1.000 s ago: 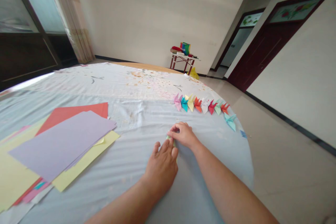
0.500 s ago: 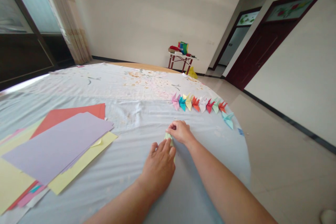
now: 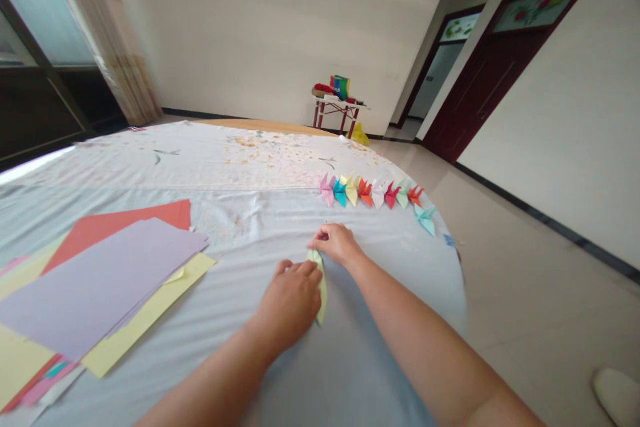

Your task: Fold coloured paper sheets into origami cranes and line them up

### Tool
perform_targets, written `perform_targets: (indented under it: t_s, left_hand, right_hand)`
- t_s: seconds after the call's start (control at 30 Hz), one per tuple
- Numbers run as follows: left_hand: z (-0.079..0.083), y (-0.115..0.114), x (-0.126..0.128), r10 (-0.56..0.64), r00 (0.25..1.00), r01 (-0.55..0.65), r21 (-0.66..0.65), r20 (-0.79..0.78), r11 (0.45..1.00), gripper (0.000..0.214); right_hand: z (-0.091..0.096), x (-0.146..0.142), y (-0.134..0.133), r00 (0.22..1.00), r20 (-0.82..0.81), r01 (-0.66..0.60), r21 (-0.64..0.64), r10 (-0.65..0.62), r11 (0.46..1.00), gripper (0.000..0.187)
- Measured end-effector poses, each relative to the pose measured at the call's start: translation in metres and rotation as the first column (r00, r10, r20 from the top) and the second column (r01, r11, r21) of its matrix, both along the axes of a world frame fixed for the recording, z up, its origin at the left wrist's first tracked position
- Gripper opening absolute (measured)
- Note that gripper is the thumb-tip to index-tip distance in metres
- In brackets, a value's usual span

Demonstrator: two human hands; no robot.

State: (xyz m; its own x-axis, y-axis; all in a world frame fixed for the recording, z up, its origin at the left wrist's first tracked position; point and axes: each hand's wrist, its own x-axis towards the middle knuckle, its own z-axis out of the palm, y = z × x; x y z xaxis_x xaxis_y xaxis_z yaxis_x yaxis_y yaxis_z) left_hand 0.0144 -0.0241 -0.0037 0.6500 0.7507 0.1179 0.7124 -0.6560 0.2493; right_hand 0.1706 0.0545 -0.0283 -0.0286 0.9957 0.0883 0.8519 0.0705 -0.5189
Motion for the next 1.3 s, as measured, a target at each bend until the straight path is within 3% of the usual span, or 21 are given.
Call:
perform_targets:
  t_s: [0.1, 0.23, 0.5, 0.9, 1.07, 1.3]
  left_hand:
    - [0.0, 0.017, -0.013, -0.045, 0.993, 0.057, -0.113, 0.108, 0.992, 0.033]
    - [-0.005, 0.033, -0.023, -0.103, 0.97, 0.15, -0.209, 0.222, 0.966, 0.037]
    - [-0.006, 0.037, -0.025, -0.115, 0.935, 0.206, -0.248, 0.336, 0.947, 0.036]
    - [-0.008, 0.026, -0.018, -0.082, 0.988, 0.093, -0.08, 0.131, 0.992, 0.034]
    - [-0.014, 0.027, -0.022, -0.013, 1.0, 0.014, -0.037, 0.014, 0.999, 0.035]
    - [-0.021, 0.024, -0.021, 0.041, 0.999, -0.041, 0.008, -0.01, 0.999, 0.041]
  right_hand:
    - [-0.001, 0.005, -0.006, 0.998, -0.058, 0.005, 0.076, -0.001, 0.997, 0.023]
    - [0.003, 0.013, -0.028, 0.986, -0.137, -0.075, 0.136, 0.094, 0.988, 0.019]
    - [0.006, 0.011, -0.063, 0.98, -0.089, -0.174, 0.031, 0.177, 0.984, 0.016]
    - [0.002, 0.006, -0.078, 0.987, 0.009, -0.162, 0.036, 0.162, 0.986, 0.046]
    - [0.001, 0.004, -0.083, 0.988, 0.04, -0.151, 0.064, 0.149, 0.986, 0.048]
    - [0.007, 0.004, -0.097, 0.969, 0.142, -0.223, 0.152, 0.202, 0.963, 0.045]
